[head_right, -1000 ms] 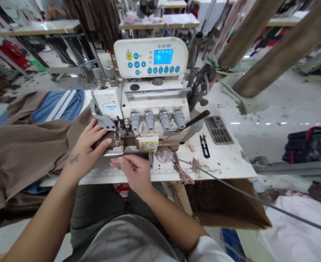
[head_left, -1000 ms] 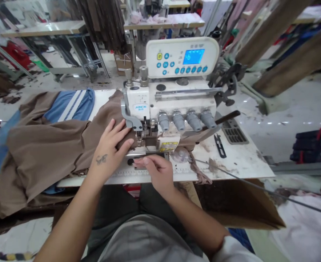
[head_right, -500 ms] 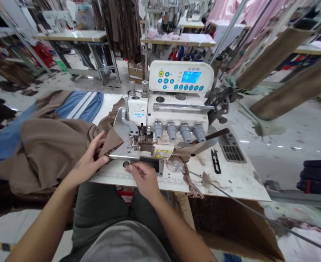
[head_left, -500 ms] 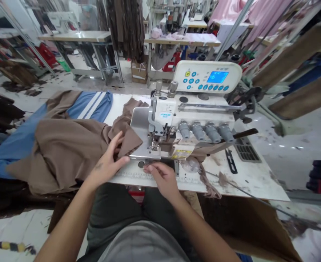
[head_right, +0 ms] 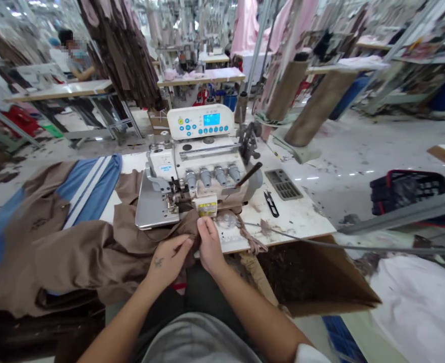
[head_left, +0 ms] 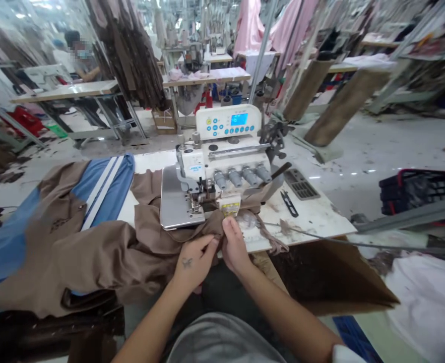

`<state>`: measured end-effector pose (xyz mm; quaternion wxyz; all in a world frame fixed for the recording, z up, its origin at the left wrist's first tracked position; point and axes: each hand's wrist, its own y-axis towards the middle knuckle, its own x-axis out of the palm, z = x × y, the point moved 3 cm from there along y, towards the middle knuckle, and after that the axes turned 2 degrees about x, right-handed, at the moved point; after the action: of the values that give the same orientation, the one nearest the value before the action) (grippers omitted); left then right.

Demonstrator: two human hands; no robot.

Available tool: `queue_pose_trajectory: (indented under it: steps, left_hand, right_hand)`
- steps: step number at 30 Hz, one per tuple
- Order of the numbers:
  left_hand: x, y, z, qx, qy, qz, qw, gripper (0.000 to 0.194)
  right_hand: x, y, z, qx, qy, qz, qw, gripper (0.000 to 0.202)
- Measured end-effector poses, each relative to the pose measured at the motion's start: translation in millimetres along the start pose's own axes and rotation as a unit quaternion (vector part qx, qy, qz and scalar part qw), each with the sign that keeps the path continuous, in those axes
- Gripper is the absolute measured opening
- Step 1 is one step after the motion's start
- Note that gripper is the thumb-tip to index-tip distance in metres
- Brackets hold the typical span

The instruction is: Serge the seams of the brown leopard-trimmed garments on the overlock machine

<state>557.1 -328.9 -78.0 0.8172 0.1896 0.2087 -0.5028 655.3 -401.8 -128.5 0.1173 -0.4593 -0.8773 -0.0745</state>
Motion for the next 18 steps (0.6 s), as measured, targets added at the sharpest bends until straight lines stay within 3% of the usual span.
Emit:
queue_pose_trajectory:
  steps: [3, 8, 10, 12, 14, 15, 17, 18]
  left_hand:
    - [-10.7, -17.2, -3.4, -0.026, -0.063, 0.026, 0.997, 0.041]
    - [-25.3, -57.1, -21.3, -0.059, -0.154, 0.209, 0.964, 0.043]
    - [-34.3, -71.9, -25.4, -0.071, -0.178, 0.270, 0.944, 0.045]
    - [-46.7, -82.8, -21.5, -0.085, -0.209, 0.310, 0.924, 0.040]
    - [-63.1, -86.4, -9.0, -0.113, -0.250, 0.317, 0.908, 0.035]
    - [-72.8, -84.8, -0.8, -0.135, -0.276, 0.304, 0.902, 0.035]
    - [-95.1, -76.1, 14.7, -0.180, -0.338, 0.248, 0.890, 0.033]
    - [-107.9, -70.9, 19.8, -0.192, -0.375, 0.220, 0.880, 0.032]
  right_hand:
    - [-2.7, -11.9, -7.9, 0.018, 0.052, -0.045, 0.997, 0.045]
    - [-4.7, -22.4, -40.3, -0.042, 0.055, -0.198, 0.978, 0.045]
    - [-4.0, -24.2, -51.2, -0.051, 0.015, -0.226, 0.973, 0.043]
    - [-3.2, -25.9, -56.6, -0.006, 0.022, -0.212, 0.977, 0.042]
    - [-0.9, -27.9, -58.8, 0.070, 0.057, -0.192, 0.977, 0.041]
    - [2.4, -29.1, -60.2, 0.102, 0.052, -0.212, 0.970, 0.039]
    - [14.0, -31.8, -65.0, 0.128, -0.014, -0.333, 0.934, 0.037]
    - [21.2, -33.7, -67.3, 0.124, -0.061, -0.422, 0.896, 0.036]
